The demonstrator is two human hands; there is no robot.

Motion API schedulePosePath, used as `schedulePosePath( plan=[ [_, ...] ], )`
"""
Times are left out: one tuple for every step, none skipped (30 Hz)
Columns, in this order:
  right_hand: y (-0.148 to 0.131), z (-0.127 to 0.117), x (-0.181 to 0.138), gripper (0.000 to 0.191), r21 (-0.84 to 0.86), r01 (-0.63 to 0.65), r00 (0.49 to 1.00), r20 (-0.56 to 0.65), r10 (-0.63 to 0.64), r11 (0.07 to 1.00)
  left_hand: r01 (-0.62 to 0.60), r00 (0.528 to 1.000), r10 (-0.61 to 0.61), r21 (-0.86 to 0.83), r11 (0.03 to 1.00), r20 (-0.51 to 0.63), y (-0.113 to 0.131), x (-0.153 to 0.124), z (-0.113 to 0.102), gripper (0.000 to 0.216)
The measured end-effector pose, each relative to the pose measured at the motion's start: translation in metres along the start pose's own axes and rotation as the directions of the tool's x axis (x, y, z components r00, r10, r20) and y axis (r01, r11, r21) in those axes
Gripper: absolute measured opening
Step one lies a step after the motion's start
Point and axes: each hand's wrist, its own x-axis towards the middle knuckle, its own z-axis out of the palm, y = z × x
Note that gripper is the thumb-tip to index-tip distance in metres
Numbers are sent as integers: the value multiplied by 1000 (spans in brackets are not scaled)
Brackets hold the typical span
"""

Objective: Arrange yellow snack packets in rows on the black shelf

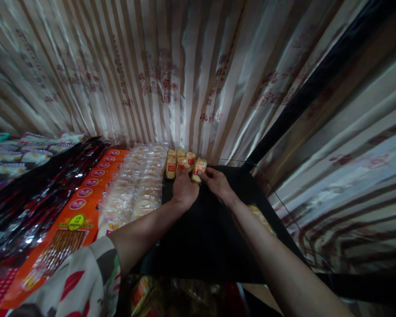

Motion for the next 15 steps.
schedulePosePath(
  plan=[
    [0, 2, 4, 31, -40, -2, 1000, -7, 2, 999, 4, 1000, -4, 18, 1000, 11, -1, -1, 0, 38],
    [-1, 5, 8, 28, -73, 1, 1000, -8, -1, 997, 14, 1000, -14, 30, 999, 23, -1, -1, -1, 37],
    [-2, 7, 12, 27, -102, 6, 1000, -7, -6, 995, 22, 999, -23, 37, 999, 35, -1, 0, -2, 36],
    [-4, 8, 15, 26, -132, 5, 1000, -9, -6, 991, 23, 999, -24, 42, 999, 45, 0, 1, -2, 35],
    [-6, 10, 17, 27, -163, -3, 1000, -15, 1, 987, 17, 998, -20, 44, 999, 53, 0, 2, -3, 34],
    [-7, 11, 18, 27, -195, -16, 1000, -23, 11, 981, 9, 998, -12, 44, 999, 60, 1, 3, -3, 34],
    [-9, 13, 20, 27, -223, -28, 999, -28, 23, 974, 0, 998, -3, 43, 999, 64, 1, 4, -3, 33],
    [-10, 14, 20, 27, -245, -39, 999, -33, 32, 969, -3, 998, 0, 41, 999, 68, 1, 5, -3, 33],
    [-11, 15, 21, 28, -260, -47, 999, -37, 38, 964, 2, 998, -4, 36, 999, 70, 0, 6, -3, 34],
    [-12, 16, 21, 28, -270, -52, 998, -41, 42, 961, 12, 997, -14, 29, 999, 72, -1, 7, -3, 35],
    [-12, 17, 21, 29, -277, -52, 998, -45, 41, 959, 25, 997, -26, 21, 999, 73, -3, 8, -3, 36],
    [-13, 19, 21, 30, -285, -51, 998, -50, 38, 957, 35, 997, -36, 12, 999, 75, -5, 8, -2, 36],
    [-12, 20, 21, 32, -294, -50, 998, -59, 34, 954, 44, 996, -44, 4, 999, 79, -7, 8, -2, 37],
    [-12, 21, 21, 34, -303, -50, 997, -69, 31, 952, 49, 995, -49, -2, 999, 84, -9, 8, -2, 37],
    [-12, 22, 22, 37, -309, -50, 996, -80, 27, 950, 48, 995, -48, -5, 999, 88, -11, 8, -2, 37]
  ],
)
